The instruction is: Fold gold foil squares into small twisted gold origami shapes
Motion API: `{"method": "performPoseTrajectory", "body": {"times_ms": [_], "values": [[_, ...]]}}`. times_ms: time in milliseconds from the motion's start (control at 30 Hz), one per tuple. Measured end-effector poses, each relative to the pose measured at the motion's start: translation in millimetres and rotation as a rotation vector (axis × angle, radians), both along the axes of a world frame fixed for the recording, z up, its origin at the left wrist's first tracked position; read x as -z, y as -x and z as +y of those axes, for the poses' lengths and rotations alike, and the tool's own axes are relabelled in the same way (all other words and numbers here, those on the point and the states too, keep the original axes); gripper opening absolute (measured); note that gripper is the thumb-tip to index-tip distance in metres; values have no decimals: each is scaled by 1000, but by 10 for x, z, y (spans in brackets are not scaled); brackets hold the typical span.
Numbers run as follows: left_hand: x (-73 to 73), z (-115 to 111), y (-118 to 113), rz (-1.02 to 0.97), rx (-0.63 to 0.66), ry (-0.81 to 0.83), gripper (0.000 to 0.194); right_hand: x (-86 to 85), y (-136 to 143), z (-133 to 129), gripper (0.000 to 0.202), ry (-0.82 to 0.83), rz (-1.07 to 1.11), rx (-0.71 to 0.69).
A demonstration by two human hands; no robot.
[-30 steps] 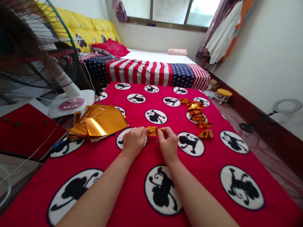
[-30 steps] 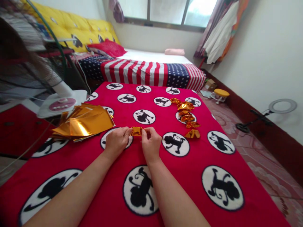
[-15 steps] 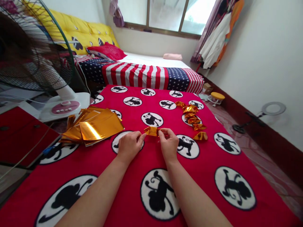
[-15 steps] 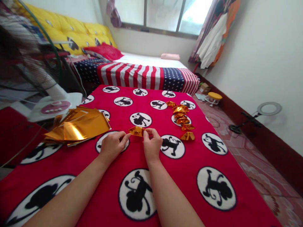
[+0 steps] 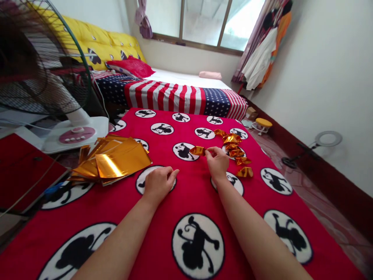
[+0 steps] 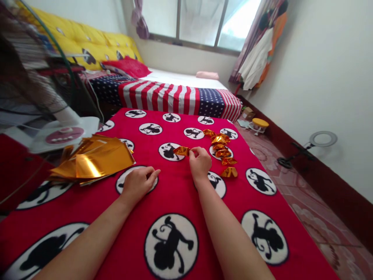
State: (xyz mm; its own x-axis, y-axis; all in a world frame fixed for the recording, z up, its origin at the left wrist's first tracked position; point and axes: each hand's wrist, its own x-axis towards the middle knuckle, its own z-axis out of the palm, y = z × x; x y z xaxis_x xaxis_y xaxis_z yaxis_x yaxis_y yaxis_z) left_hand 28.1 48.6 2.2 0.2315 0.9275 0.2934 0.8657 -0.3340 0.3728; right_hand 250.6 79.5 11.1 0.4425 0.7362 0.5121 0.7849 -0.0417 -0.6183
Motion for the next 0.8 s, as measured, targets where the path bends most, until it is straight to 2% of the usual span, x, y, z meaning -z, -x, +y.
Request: {"method": "performPoseTrajectory", "body": {"times_ms": [200,333,433,533,633,800], "values": [[-10,20,6,13,-11,21,45,-183,-564,582,22,184,-209,236],[-15,30,1,17,-13,33,45,-247,-730,704,30,230,-256,329],[-15,33,-2,24,-15,43,46,-200,-623,655,30,177,-317,280],[-18,31,-3,24,-13,44,45,-86,-397,566,22,231,-328,149],[-21,29,-3,16,-2,41,44,29,-207,510,26,297,-317,55],[-17,31,-3,24,-6,56,44,104,-173,542,38,385,-367,69]]}}
